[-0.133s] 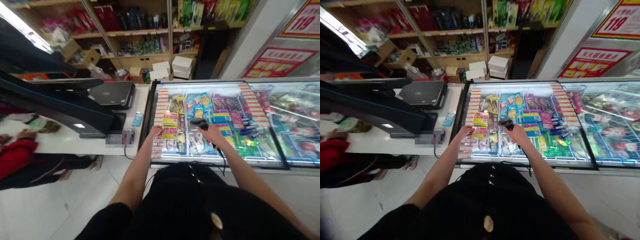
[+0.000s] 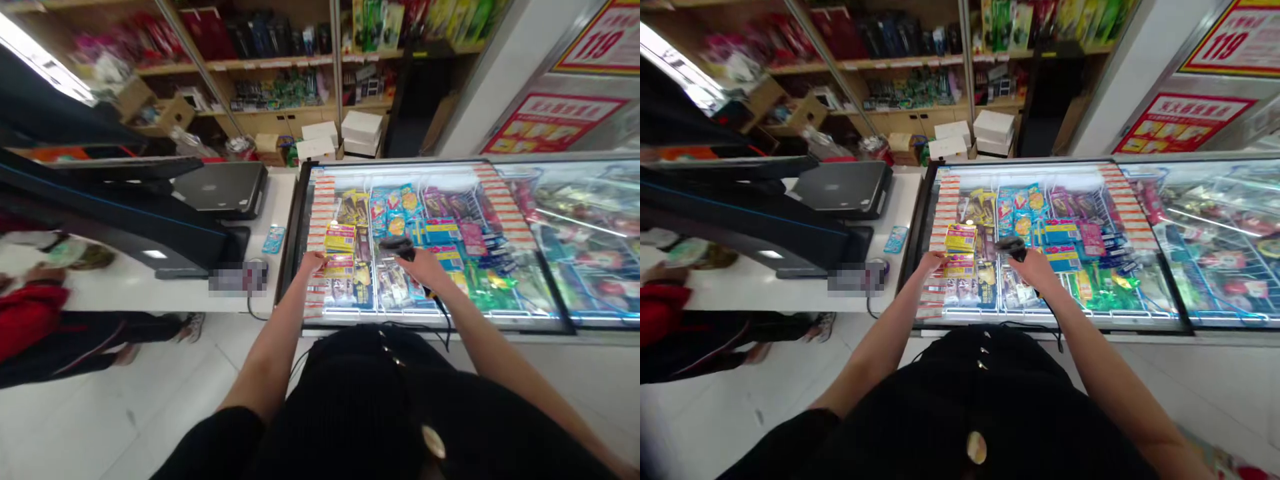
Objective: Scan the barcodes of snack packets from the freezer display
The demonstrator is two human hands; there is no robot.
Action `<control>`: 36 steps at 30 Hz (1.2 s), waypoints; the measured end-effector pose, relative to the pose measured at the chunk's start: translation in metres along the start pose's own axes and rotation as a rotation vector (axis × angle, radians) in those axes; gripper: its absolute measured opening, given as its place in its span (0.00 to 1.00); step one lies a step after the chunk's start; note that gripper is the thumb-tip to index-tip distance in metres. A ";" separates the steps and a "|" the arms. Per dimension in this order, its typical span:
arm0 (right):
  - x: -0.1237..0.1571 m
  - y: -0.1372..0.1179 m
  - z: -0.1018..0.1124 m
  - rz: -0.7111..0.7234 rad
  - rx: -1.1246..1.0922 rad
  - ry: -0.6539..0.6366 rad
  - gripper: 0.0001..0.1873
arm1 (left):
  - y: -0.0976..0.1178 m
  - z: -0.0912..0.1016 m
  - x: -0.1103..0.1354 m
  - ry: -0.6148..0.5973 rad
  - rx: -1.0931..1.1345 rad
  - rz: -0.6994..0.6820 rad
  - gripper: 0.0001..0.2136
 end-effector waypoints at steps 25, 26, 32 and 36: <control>0.007 0.124 0.079 -0.266 -0.112 0.113 0.15 | 0.201 -0.085 0.089 0.119 0.020 -0.554 0.06; 0.005 0.132 0.084 -0.272 -0.130 0.123 0.15 | 0.206 -0.097 0.094 0.097 0.009 -0.557 0.07; -0.002 0.176 0.100 -0.306 -0.128 0.111 0.15 | 0.214 -0.169 0.127 -0.084 -0.143 -0.536 0.12; -0.005 0.194 0.098 -0.303 -0.128 0.064 0.16 | 0.198 -0.207 0.151 -0.272 -0.267 -0.431 0.28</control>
Point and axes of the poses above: each hand's wrist, its own x-axis away from the middle knuckle, its own z-axis out of the back of the hand, y = z × x, the point moved 10 cm from there along -x, towards the middle knuckle, and after that the axes turned 14 degrees about y, right-handed, at the moved point
